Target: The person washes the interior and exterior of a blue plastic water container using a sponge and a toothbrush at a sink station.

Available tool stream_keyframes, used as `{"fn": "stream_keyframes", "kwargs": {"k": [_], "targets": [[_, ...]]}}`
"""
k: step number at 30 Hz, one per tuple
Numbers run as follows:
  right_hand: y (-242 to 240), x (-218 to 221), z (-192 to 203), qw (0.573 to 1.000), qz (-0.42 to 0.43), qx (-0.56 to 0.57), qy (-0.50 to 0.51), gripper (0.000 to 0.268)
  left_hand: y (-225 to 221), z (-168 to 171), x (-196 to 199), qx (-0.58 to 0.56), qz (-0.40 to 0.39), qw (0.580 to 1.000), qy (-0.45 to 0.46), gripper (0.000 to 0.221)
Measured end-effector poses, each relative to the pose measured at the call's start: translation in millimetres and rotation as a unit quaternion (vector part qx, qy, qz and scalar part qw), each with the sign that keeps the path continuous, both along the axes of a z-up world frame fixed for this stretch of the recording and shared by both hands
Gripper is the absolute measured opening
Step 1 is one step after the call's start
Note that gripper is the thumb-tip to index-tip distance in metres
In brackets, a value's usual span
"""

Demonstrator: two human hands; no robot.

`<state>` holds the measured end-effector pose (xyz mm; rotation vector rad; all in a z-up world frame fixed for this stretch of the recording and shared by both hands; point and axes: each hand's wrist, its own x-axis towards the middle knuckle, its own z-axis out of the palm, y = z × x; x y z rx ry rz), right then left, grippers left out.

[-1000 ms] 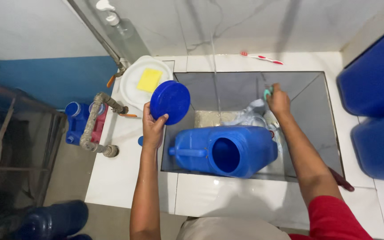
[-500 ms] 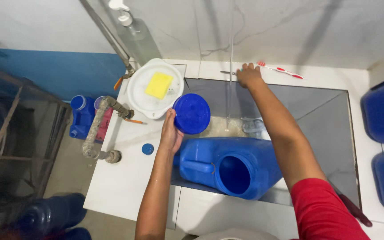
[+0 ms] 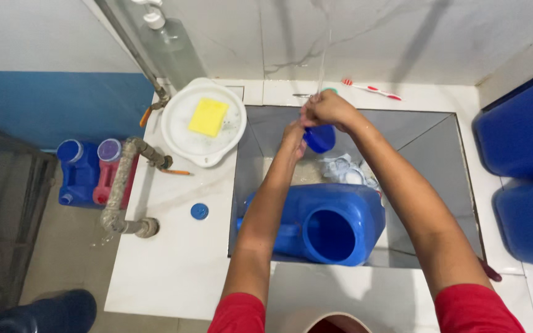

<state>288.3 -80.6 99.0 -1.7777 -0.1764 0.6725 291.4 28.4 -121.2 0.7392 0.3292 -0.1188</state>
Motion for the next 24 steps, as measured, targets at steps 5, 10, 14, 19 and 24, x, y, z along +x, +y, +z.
{"fn": "stream_keyframes", "kwargs": {"k": [5, 10, 14, 19, 24], "targets": [[108.1, -21.3, 6.3, 0.991, 0.082, -0.022, -0.107, 0.032, 62.0, 50.3, -95.5, -0.126, -0.030, 0.991, -0.029, 0.028], [262.2, -49.1, -38.1, 0.902, 0.148, -0.286, -0.288, 0.061, 142.2, 97.0, -224.5, -0.174, -0.045, 0.984, -0.013, 0.051], [322.4, -50.8, -76.9, 0.846, 0.124, -0.425, -0.298, 0.083, 175.1, 121.1, -283.3, -0.172, -0.035, 0.984, -0.003, 0.060], [256.5, -67.5, -29.0, 0.919, 0.130, -0.266, -0.261, 0.067, 190.0, 128.9, -291.1, -0.233, -0.044, 0.971, 0.021, 0.054], [128.7, -165.7, 32.2, 0.890, 0.088, -0.165, -0.416, 0.080, 178.2, 135.9, -253.2, -0.293, -0.089, 0.949, -0.076, 0.053]]}}
